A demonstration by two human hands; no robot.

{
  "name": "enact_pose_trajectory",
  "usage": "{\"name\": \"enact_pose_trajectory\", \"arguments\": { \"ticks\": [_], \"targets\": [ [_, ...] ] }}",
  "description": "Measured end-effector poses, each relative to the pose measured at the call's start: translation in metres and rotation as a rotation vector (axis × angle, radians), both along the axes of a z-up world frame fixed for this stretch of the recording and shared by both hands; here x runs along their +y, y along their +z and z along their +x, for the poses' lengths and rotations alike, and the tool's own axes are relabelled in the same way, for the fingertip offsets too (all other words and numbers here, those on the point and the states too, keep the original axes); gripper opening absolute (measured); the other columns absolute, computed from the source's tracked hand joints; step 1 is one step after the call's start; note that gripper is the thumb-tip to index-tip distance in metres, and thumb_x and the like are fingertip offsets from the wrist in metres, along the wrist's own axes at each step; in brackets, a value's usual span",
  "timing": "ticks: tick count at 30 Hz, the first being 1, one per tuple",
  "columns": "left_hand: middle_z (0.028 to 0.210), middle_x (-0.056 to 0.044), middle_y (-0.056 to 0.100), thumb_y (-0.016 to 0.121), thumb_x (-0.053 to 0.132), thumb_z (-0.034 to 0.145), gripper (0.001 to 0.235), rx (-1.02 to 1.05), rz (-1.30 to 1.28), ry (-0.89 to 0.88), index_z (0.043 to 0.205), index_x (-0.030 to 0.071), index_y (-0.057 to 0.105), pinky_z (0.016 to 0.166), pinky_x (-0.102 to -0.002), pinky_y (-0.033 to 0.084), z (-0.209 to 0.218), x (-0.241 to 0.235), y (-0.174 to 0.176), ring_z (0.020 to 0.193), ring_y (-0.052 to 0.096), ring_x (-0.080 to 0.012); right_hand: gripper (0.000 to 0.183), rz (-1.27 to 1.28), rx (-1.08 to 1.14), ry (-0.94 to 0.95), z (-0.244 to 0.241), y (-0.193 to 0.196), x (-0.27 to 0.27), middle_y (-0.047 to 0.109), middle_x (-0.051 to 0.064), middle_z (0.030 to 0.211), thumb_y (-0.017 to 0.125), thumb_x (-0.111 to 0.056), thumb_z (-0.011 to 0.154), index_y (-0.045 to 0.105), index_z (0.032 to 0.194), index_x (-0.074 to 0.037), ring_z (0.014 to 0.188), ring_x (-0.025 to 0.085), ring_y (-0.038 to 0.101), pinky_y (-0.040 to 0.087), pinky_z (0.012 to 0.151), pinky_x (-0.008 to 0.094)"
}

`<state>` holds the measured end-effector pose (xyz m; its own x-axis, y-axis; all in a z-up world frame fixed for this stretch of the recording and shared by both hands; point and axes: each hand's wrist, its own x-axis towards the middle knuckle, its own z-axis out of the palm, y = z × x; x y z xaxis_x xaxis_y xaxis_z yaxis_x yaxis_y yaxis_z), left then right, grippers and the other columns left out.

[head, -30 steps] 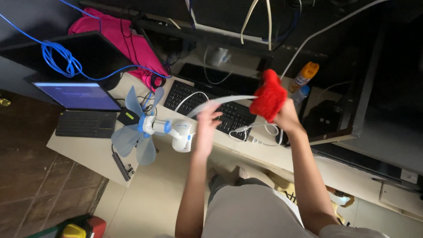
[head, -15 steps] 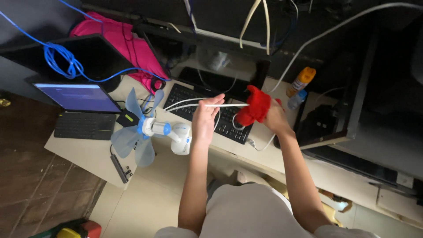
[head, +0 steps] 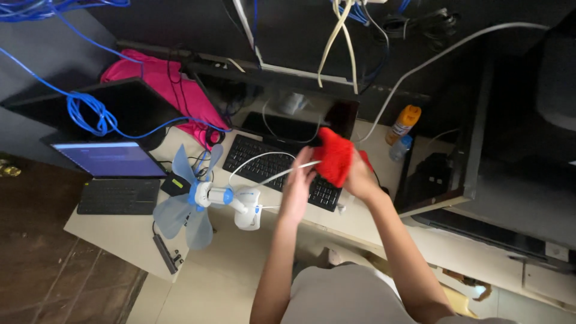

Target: The person wipes a black keyboard with a red cloth, then cleans the monitor screen and a small blue fan on the desk. The person handles the keyboard, monitor, and fan sequentially using the cloth.

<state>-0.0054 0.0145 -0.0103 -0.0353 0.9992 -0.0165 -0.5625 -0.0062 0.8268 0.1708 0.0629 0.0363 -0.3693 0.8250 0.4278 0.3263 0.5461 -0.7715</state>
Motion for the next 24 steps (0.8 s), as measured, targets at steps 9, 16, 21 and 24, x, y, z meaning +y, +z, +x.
{"name": "enact_pose_trajectory", "arguments": {
  "ticks": [9, 16, 21, 24],
  "targets": [
    [0.152, -0.017, 0.057, 0.028, 0.051, 0.113, 0.068, 0.529, 0.271, 0.125, 0.146, -0.002, 0.055, 0.125, -0.039, 0.03, -0.006, -0.005, 0.084, 0.146, 0.05, -0.0252, 0.048, 0.197, -0.266, 0.063, 0.005, -0.013, 0.014, 0.065, 0.015, 0.136, 0.073, -0.013, 0.08, 0.067, 0.127, -0.008, 0.132, 0.038, 0.054, 0.04, 0.114, 0.049],
    [0.145, -0.019, 0.063, 0.034, 0.055, 0.111, 0.068, 0.243, 0.256, 0.204, 0.138, -0.002, 0.06, 0.122, -0.045, 0.039, -0.054, 0.0, 0.07, 0.136, 0.059, -0.0312, 0.039, -0.267, -0.112, -0.083, 0.023, -0.028, 0.02, 0.066, 0.015, 0.124, 0.064, -0.022, 0.094, 0.065, 0.131, -0.008, 0.115, 0.031, 0.061, 0.051, 0.096, 0.042],
    [0.149, -0.019, 0.058, 0.04, 0.058, 0.108, 0.069, 0.088, 0.215, 0.256, 0.143, 0.0, 0.054, 0.114, -0.04, 0.039, -0.08, 0.002, 0.063, 0.132, 0.058, -0.0283, 0.034, -0.539, -0.049, -0.174, 0.039, -0.065, 0.021, 0.073, 0.013, 0.102, 0.061, -0.019, 0.097, 0.064, 0.129, -0.007, 0.093, 0.024, 0.07, 0.054, 0.082, 0.04],
    [0.148, -0.018, 0.058, 0.039, 0.06, 0.106, 0.072, 0.021, 0.204, 0.22, 0.147, 0.002, 0.051, 0.111, -0.038, 0.04, -0.071, 0.004, 0.048, 0.131, 0.059, -0.0266, 0.032, -0.522, 0.028, -0.193, 0.041, -0.057, 0.016, 0.075, 0.013, 0.097, 0.059, -0.011, 0.096, 0.065, 0.127, -0.005, 0.088, 0.023, 0.073, 0.056, 0.079, 0.038]
  ]
}}
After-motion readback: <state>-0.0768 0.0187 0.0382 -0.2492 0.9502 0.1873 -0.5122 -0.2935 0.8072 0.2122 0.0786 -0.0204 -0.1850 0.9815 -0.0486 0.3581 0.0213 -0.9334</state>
